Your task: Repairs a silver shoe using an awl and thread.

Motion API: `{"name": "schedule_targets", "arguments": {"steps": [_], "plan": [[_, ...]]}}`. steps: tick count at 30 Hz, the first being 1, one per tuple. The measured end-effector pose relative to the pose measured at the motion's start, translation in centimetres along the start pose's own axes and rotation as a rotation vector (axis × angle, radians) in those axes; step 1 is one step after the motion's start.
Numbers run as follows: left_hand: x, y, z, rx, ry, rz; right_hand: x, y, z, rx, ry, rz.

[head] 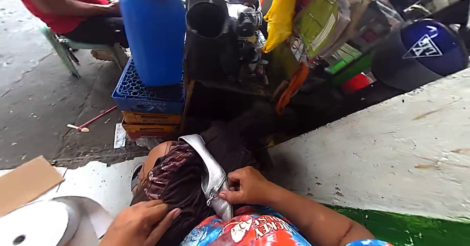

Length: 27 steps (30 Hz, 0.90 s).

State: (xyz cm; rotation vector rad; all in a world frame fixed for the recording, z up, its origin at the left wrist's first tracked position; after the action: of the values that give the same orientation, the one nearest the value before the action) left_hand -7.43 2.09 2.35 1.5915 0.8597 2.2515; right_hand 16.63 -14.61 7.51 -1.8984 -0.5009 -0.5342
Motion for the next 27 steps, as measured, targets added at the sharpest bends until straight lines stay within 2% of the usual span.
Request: {"name": "schedule_targets", "arguments": {"steps": [5,11,14,17,22,25,27], "plan": [[0.9,-1.7,-1.5,0.014,0.057,0.005,-0.4,0.6,0.1,0.058,0.011,-0.004],[-0.1,1.0,0.5,0.116,0.031,-0.061,0.7,2.4,-1.7,-0.003,0.202,0.132],[-1.6,3.1,1.3,0.075,0.043,-0.152,2.1,5.3,-3.4,-0.052,0.305,0.162],[-2.7,4.6,2.0,-0.004,0.076,-0.277,2.4,7.8,-4.9,-0.142,0.327,0.271],[-1.9,6.8,1.9,-0.112,0.094,-0.514,1.6,11.1,-5.8,-0.070,0.349,0.557],[-1.4,6.5,0.8,-0.127,0.069,-0.675,1.3,11.6,-6.1,-0.026,0.347,0.640],[-0.8,4.7,-0.6,-0.040,0.093,-0.748,1.1,11.6,-5.9,0.006,0.352,0.658]]}}
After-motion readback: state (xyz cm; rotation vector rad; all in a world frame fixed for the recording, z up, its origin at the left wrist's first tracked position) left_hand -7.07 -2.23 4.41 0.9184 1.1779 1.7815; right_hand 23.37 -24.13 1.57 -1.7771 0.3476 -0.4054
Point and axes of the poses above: each hand's wrist, its own z-axis towards the middle knuckle, its own x-axis out of the back of the hand, y = z × x, the point moved 1 cm from there along z, towards the middle knuckle, and after that the axes turned 3 degrees about z, right-handed, at the moved point
